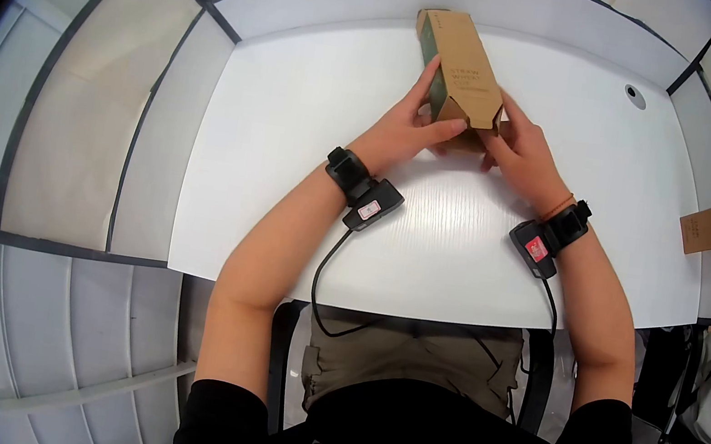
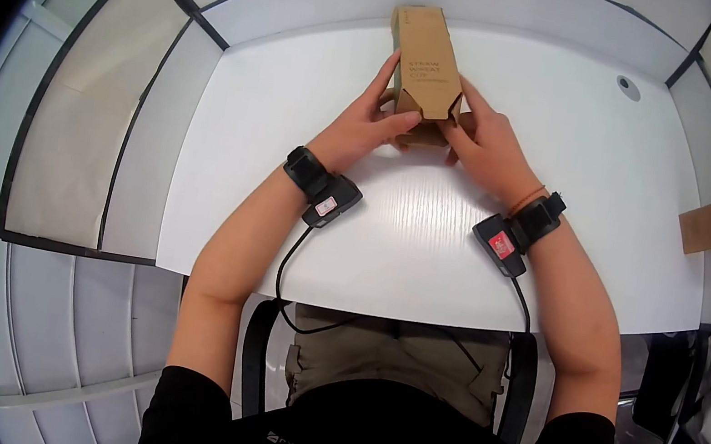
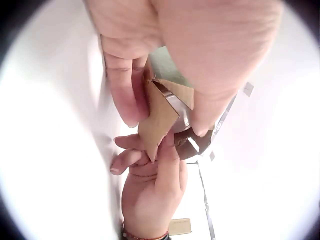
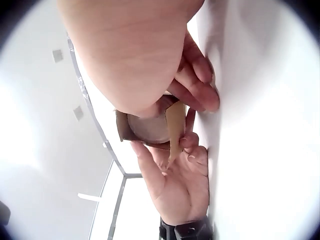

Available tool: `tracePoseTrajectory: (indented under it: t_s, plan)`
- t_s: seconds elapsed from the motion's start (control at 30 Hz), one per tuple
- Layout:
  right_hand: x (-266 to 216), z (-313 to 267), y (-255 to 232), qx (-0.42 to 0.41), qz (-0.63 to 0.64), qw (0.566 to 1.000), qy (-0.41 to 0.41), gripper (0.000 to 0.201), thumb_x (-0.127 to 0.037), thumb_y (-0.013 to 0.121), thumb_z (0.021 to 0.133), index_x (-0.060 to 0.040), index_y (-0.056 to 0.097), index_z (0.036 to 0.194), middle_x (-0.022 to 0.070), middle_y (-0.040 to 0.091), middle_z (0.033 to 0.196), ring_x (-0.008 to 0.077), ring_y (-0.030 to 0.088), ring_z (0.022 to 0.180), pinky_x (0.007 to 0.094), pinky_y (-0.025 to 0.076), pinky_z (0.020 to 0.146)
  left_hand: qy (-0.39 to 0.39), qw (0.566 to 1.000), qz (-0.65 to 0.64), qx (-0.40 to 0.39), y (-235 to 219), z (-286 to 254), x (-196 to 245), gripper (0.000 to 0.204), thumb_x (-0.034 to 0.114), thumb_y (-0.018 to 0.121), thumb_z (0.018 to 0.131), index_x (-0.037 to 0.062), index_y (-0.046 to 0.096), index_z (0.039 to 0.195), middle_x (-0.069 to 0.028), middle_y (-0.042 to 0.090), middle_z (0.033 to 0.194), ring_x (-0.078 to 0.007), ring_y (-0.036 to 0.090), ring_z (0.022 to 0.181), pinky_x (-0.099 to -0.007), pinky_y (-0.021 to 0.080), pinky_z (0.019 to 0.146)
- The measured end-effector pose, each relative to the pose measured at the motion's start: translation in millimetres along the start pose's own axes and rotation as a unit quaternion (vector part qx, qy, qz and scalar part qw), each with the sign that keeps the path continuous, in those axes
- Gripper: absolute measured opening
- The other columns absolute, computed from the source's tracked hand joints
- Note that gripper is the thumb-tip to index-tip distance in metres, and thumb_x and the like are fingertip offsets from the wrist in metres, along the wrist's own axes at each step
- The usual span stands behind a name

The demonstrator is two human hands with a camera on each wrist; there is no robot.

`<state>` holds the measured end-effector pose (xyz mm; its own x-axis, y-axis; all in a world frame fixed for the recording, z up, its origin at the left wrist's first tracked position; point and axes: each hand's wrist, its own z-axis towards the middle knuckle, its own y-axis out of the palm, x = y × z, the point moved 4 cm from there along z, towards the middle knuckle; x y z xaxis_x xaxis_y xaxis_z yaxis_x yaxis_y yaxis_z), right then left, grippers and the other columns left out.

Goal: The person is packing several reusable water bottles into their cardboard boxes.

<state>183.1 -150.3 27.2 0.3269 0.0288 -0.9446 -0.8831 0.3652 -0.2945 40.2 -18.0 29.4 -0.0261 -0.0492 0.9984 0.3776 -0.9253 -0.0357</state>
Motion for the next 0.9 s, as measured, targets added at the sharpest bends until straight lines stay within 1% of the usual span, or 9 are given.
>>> tracePoseTrajectory:
  t_s: [0.03,0.13,0.23,0.33,0.5,0.63,0.73,0.83,0.9]
  plan:
    - [-1.5,-1.1,0.3,0.003,-0.007,1.000,-0.005,0.065,-0.014,0.058,0.100,-0.0118,0.030,0.159,0.0116,0.073,0.087,0.0166,0.067,0.065,0.0305,0.054,0.065,-0.011,1.000,0.002,0.005,0.9,0.2,0.0,0.095,0.030,0.069,0.098,0.0258,0.002,0.165,-0.0213,0.038,0.154,-0.0260,0.059,0.119,-0.0346,0.057,0.084]
    - [-5.9,-3.7,0.8,0.000,-0.021,1.000,-0.016,0.068,-0.015,0.058,0.100,-0.0148,0.026,0.160,0.0121,0.073,0.089,0.0166,0.066,0.066,0.0301,0.054,0.065,0.000,1.000,0.000,0.021,0.8,2.2,-1.6,0.092,0.027,0.068,0.099,0.0256,0.004,0.165,-0.0220,0.040,0.152,-0.0241,0.063,0.111,-0.0339,0.057,0.083]
    - [-4.6,-2.2,1.9,-0.021,-0.019,0.999,-0.015,0.068,-0.015,0.058,0.100,-0.0173,0.026,0.161,0.0128,0.073,0.091,0.0164,0.064,0.067,0.0302,0.054,0.066,-0.028,1.000,0.010,0.011,-0.8,2.0,-5.6,0.091,0.024,0.067,0.099,0.0255,0.005,0.165,-0.0222,0.041,0.150,-0.0227,0.065,0.106,-0.0326,0.057,0.082]
    - [-3.8,-1.0,3.2,-0.034,-0.020,0.999,-0.010,0.068,-0.014,0.055,0.100,-0.0186,0.027,0.161,0.0120,0.071,0.089,0.0160,0.062,0.067,0.0311,0.054,0.068,-0.009,0.999,0.023,0.021,0.6,2.1,-5.3,0.091,0.024,0.069,0.098,0.0243,0.007,0.165,-0.0227,0.041,0.150,-0.0215,0.066,0.105,-0.0317,0.057,0.081]
    - [-1.9,-1.6,2.6,-0.035,-0.002,0.999,-0.011,0.067,-0.008,0.045,0.097,-0.0186,0.027,0.161,0.0090,0.067,0.082,0.0160,0.060,0.066,0.0326,0.053,0.069,-0.024,0.999,0.032,0.019,0.7,0.6,-3.0,0.103,0.015,0.075,0.091,0.0164,0.003,0.164,-0.0248,0.037,0.152,-0.0207,0.067,0.101,-0.0308,0.058,0.081]
    - [-3.7,-2.3,1.0,-0.046,-0.020,0.999,-0.011,0.070,-0.005,0.042,0.094,-0.0203,0.028,0.161,0.0075,0.064,0.078,0.0158,0.060,0.065,0.0322,0.053,0.070,-0.027,0.998,0.051,0.022,-1.6,3.0,-9.0,0.108,0.008,0.076,0.087,0.0118,-0.001,0.163,-0.0262,0.035,0.152,-0.0209,0.068,0.093,-0.0321,0.059,0.077]
    - [-4.7,-3.3,0.4,-0.062,-0.055,0.996,-0.030,0.073,-0.005,0.044,0.093,-0.0214,0.028,0.162,0.0068,0.063,0.075,0.0157,0.060,0.066,0.0323,0.053,0.072,-0.034,0.997,0.046,0.057,-1.8,3.2,-10.9,0.103,0.009,0.073,0.090,0.0109,-0.001,0.162,-0.0252,0.039,0.148,-0.0216,0.069,0.086,-0.0338,0.059,0.070]
    - [-6.3,-4.0,2.0,-0.063,-0.084,0.994,-0.037,0.075,-0.005,0.044,0.092,-0.0218,0.026,0.162,0.0067,0.063,0.074,0.0159,0.059,0.067,0.0327,0.052,0.074,-0.057,0.994,0.060,0.076,4.6,1.1,-4.7,0.092,0.010,0.062,0.097,0.0123,-0.002,0.162,-0.0236,0.044,0.142,-0.0240,0.070,0.084,-0.0360,0.059,0.066]
    - [-9.1,-4.3,2.6,-0.068,-0.083,0.994,-0.032,0.075,-0.005,0.045,0.092,-0.0217,0.026,0.162,0.0071,0.063,0.075,0.0162,0.059,0.067,0.0331,0.052,0.075,-0.073,0.996,0.018,0.051,4.0,-2.5,-3.2,0.084,0.013,0.056,0.101,0.0136,-0.001,0.163,-0.0224,0.048,0.139,-0.0255,0.070,0.083,-0.0362,0.059,0.065]
